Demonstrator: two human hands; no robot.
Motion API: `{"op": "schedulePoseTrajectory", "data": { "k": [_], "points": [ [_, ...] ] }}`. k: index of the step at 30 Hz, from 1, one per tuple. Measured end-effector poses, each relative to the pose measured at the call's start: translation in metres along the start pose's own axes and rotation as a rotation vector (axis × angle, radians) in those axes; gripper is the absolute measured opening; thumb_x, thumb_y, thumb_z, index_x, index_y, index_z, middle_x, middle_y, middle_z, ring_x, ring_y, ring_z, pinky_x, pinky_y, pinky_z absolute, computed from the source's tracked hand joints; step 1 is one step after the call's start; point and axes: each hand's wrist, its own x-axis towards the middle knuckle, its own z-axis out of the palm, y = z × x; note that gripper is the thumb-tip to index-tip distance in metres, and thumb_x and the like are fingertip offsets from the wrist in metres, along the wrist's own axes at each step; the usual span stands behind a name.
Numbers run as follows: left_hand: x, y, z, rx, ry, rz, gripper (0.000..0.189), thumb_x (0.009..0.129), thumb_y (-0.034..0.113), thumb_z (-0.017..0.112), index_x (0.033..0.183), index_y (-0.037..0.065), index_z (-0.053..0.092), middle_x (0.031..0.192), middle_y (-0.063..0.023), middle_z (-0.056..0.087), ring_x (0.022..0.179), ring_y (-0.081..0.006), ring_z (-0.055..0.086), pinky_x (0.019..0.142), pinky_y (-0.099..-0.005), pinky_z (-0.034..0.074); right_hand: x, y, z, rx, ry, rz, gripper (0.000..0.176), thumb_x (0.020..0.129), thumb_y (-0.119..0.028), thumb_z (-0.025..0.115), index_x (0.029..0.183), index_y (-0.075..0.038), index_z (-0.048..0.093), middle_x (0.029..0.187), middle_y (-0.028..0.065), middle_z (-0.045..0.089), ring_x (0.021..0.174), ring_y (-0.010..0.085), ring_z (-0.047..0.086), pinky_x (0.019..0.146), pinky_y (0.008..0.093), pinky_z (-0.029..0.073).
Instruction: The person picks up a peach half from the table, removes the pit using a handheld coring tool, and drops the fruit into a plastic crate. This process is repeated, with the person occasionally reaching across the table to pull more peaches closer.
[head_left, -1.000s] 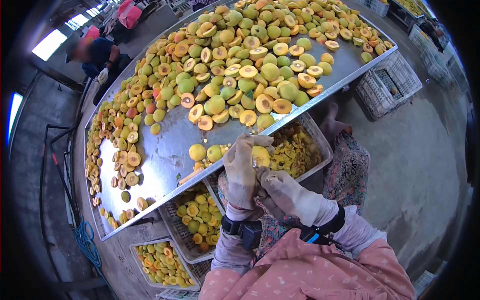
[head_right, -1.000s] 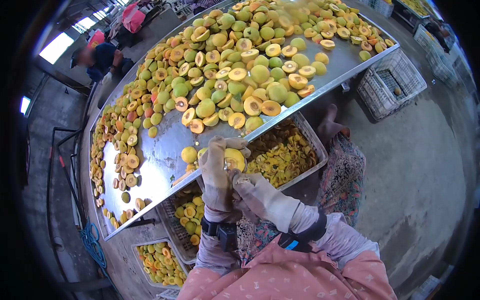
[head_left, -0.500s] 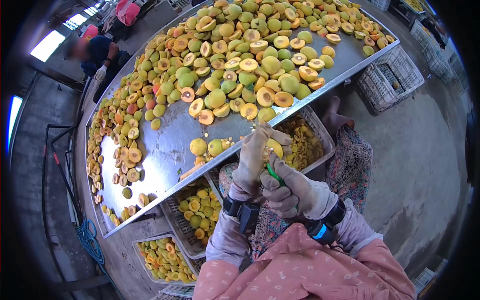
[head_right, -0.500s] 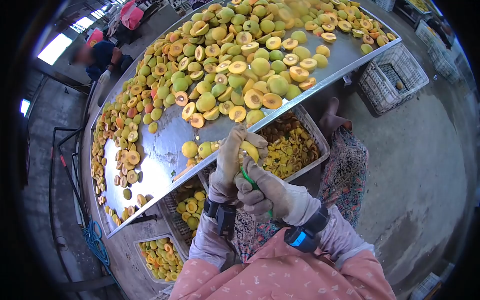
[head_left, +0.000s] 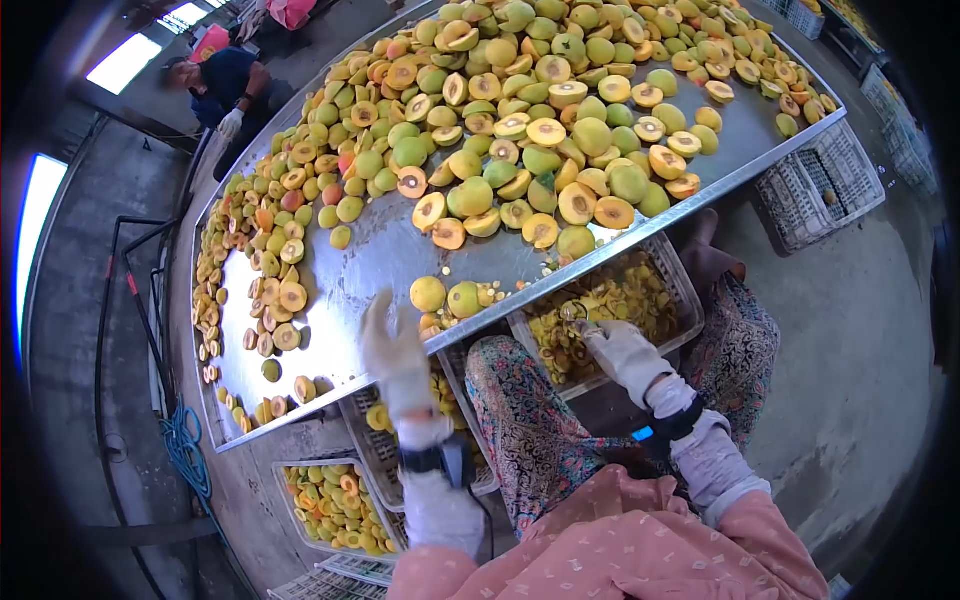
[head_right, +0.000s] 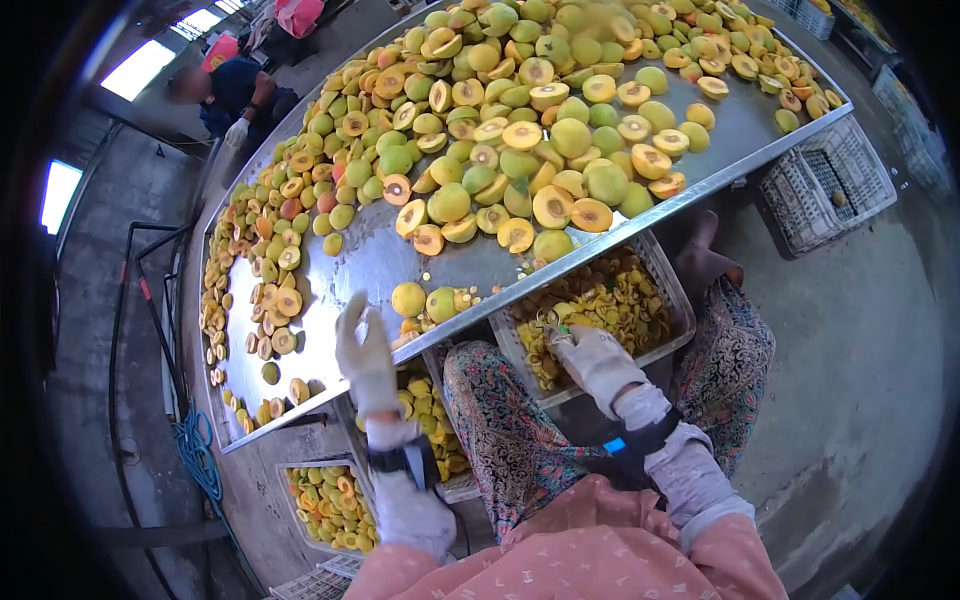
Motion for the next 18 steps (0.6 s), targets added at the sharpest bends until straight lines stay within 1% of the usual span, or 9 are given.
{"op": "schedulePoseTrajectory", "data": {
  "k": [2, 3, 8, 10, 12, 13, 14, 16, 18],
  "points": [
    [0.04, 0.022, 0.04, 0.178, -0.276, -0.005, 0.051, 0.087, 0.024, 0.066, 0.135, 0.011, 0.056, 0.121, -0.0166, 0.062, 0.107, -0.0298, 0.062, 0.095, -0.0381, 0.048, 0.003, -0.016, -0.012, -0.522, 0.148, -0.135, 0.041, 0.097, -0.043, 0.05, 0.101, -0.003, 0.06, 0.087, 0.0186, 0.068, 0.084, 0.0358, 0.066, 0.073, 0.0464, 0.051],
    [0.06, 0.019, 0.07, 0.304, -0.304, 0.047, 0.054, 0.086, 0.028, 0.066, 0.136, 0.014, 0.054, 0.122, -0.0189, 0.061, 0.107, -0.0353, 0.062, 0.092, -0.0406, 0.05, 0.003, -0.036, -0.023, -0.492, 0.04, 0.023, 0.042, 0.096, -0.043, 0.049, 0.102, -0.003, 0.061, 0.098, 0.024, 0.066, 0.101, 0.0423, 0.06, 0.086, 0.0499, 0.046],
    [0.108, 0.005, 0.136, 0.625, -0.471, 0.207, 0.048, 0.082, 0.019, 0.07, 0.127, 0.012, 0.057, 0.129, -0.0204, 0.057, 0.116, -0.0371, 0.058, 0.095, -0.042, 0.05, -0.004, -0.035, -0.029, -0.35, 0.057, 0.018, 0.046, 0.096, -0.046, 0.049, 0.105, -0.002, 0.061, 0.099, 0.0252, 0.066, 0.1, 0.0427, 0.061, 0.086, 0.0495, 0.047],
    [0.097, -0.004, 0.129, 0.532, -0.457, 0.194, 0.042, 0.079, 0.018, 0.074, 0.117, 0.008, 0.06, 0.118, -0.0187, 0.062, 0.107, -0.0357, 0.062, 0.092, -0.0413, 0.052, -0.01, -0.032, -0.022, -0.283, 0.057, 0.017, 0.051, 0.097, -0.05, 0.048, 0.108, -0.003, 0.062, 0.1, 0.0256, 0.067, 0.101, 0.0425, 0.062, 0.088, 0.0495, 0.047],
    [0.08, -0.008, 0.114, 0.128, -0.624, -0.126, 0.032, 0.079, 0.015, 0.072, 0.109, 0.006, 0.062, 0.108, -0.0132, 0.065, 0.089, -0.0274, 0.066, 0.078, -0.0354, 0.055, -0.016, -0.041, -0.008, 0.042, 0.096, -0.065, 0.052, 0.096, -0.05, 0.049, 0.109, -0.002, 0.06, 0.102, 0.0284, 0.065, 0.102, 0.0439, 0.06, 0.087, 0.0503, 0.047],
    [0.064, -0.001, 0.104, -0.201, -0.578, -0.22, 0.026, 0.081, 0.013, 0.069, 0.105, 0.005, 0.063, 0.105, -0.0111, 0.065, 0.083, -0.0224, 0.064, 0.072, -0.0309, 0.054, -0.021, -0.048, -0.001, 0.073, 0.141, -0.103, 0.039, 0.098, -0.035, 0.054, 0.116, -0.001, 0.059, 0.086, 0.0198, 0.065, 0.078, 0.0279, 0.062, 0.073, 0.04, 0.048],
    [0.041, 0.011, 0.092, -0.526, -0.527, -0.317, 0.021, 0.082, 0.01, 0.066, 0.102, 0.004, 0.064, 0.103, -0.0089, 0.065, 0.077, -0.0175, 0.063, 0.066, -0.0264, 0.052, -0.025, -0.056, 0.001, 0.075, 0.145, -0.097, 0.039, 0.098, -0.035, 0.054, 0.116, -0.001, 0.059, 0.086, 0.0198, 0.065, 0.078, 0.0279, 0.062, 0.073, 0.04, 0.048],
    [-0.002, 0.045, 0.065, -0.78, -0.554, -0.051, 0.016, 0.087, 0.006, 0.059, 0.1, 0.001, 0.065, 0.103, -0.0083, 0.065, 0.079, -0.0116, 0.061, 0.061, -0.0206, 0.048, -0.038, -0.078, -0.001, 0.264, -0.004, -0.334, 0.035, 0.098, -0.036, 0.054, 0.109, -0.004, 0.056, 0.094, 0.0247, 0.063, 0.094, 0.0453, 0.059, 0.08, 0.05, 0.046],
    [-0.027, 0.07, 0.049, -0.802, -0.524, 0.125, 0.017, 0.092, 0.008, 0.055, 0.101, -0.003, 0.064, 0.107, -0.011, 0.065, 0.088, -0.0138, 0.061, 0.069, -0.0246, 0.051, -0.048, -0.091, 0.0, 0.257, 0.028, -0.357, 0.028, 0.098, -0.031, 0.055, 0.107, -0.005, 0.055, 0.09, 0.0221, 0.061, 0.088, 0.0446, 0.059, 0.075, 0.0469, 0.046]
  ]
}}
